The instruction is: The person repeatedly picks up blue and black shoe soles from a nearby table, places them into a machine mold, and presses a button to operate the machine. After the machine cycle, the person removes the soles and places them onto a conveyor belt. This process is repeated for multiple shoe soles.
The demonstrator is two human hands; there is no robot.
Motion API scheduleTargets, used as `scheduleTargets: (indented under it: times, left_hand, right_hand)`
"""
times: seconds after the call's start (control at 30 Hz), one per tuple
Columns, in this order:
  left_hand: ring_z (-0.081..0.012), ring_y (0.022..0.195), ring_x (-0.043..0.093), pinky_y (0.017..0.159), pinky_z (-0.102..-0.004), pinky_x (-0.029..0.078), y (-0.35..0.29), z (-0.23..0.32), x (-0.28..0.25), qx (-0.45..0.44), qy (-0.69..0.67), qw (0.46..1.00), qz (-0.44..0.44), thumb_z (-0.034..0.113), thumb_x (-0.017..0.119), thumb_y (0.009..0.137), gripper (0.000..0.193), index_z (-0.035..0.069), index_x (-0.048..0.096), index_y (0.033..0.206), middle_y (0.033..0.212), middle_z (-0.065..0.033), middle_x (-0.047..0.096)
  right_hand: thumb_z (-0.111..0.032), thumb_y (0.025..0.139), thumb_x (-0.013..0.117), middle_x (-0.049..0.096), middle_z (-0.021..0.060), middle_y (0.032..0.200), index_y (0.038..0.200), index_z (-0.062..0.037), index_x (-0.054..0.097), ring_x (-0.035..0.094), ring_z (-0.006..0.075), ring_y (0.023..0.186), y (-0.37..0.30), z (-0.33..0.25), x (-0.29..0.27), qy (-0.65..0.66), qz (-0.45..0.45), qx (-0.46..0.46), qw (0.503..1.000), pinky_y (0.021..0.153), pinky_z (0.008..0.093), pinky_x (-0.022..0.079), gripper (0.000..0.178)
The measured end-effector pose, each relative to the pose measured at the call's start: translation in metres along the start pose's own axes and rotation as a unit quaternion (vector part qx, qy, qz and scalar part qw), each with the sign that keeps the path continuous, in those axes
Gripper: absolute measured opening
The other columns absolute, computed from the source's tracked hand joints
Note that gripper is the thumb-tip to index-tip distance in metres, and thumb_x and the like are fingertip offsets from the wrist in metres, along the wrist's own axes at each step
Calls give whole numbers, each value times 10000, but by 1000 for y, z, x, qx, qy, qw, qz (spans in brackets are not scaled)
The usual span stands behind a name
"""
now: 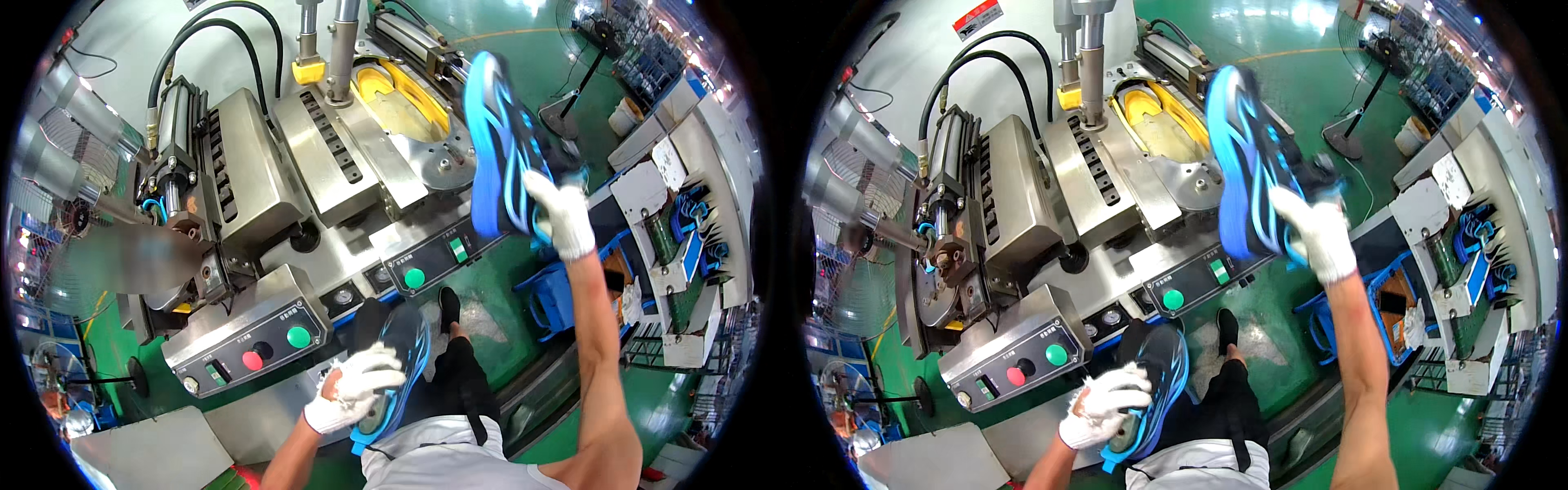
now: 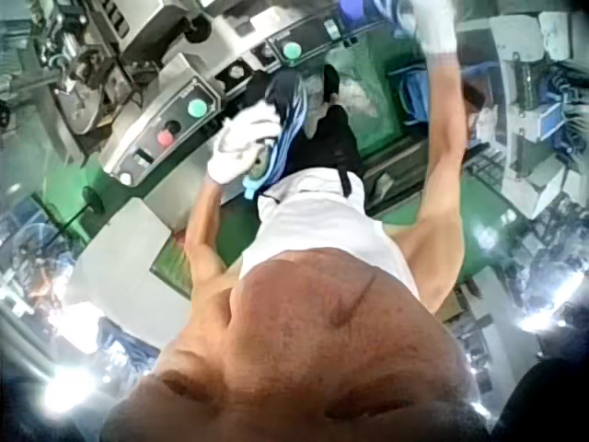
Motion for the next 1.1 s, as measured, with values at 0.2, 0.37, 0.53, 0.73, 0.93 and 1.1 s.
scheduleTargets:
  times: [0.2,0.37,0.53,0.73,0.93,1.1]
  left_hand:
    - [-394,1301,614,1231,-530,406,-65,-44,37,-61,54,996,-34,1,654,780,485,143,753,1233,1265,-140,678]
    - [-380,1275,623,1185,-508,460,-55,-52,25,-38,27,998,-50,59,727,818,511,176,719,1315,1292,-148,659]
    - [-378,1355,572,1244,-562,384,-73,-69,29,-66,-10,996,-63,69,705,797,567,178,700,1354,1329,-134,642]
    - [-387,1373,569,1262,-574,344,-61,-68,28,-64,-20,995,-76,86,713,784,518,137,726,1299,1317,-123,663]
    - [-398,1385,562,1263,-565,334,-62,-53,28,-77,-52,995,-30,143,655,872,397,121,736,1260,1302,-135,690]
    - [-390,1361,578,1247,-558,365,-63,-52,47,-59,11,998,-15,114,706,898,357,129,734,1254,1292,-141,694]
  right_hand:
    - [-232,841,906,746,107,939,1120,82,718,698,125,828,149,-115,162,-125,-167,-20,978,686,313,591,460]
    - [-615,739,750,721,307,1237,1209,108,723,734,408,1081,267,-37,241,-584,-188,-154,774,957,453,581,863]
    - [-469,813,657,720,275,1251,1160,20,739,708,382,1176,254,-11,273,-598,-153,-173,768,1011,445,560,606]
    - [-604,872,646,728,282,1214,1204,56,718,723,370,1120,243,-24,246,-550,-233,-117,794,955,427,560,742]
    - [-324,922,752,576,293,1483,1513,27,495,565,411,1400,14,-20,191,-292,-77,-441,845,1201,471,432,734]
    - [-458,910,737,389,281,1645,1563,8,445,335,432,1557,-118,79,214,-409,-185,-376,811,1302,559,208,854]
Point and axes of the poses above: each hand's wrist, its own y-axis towards the middle knuckle, its own x-axis out of the palm, z = x × y, the point moved 4 cm from there along y, towards the middle knuckle
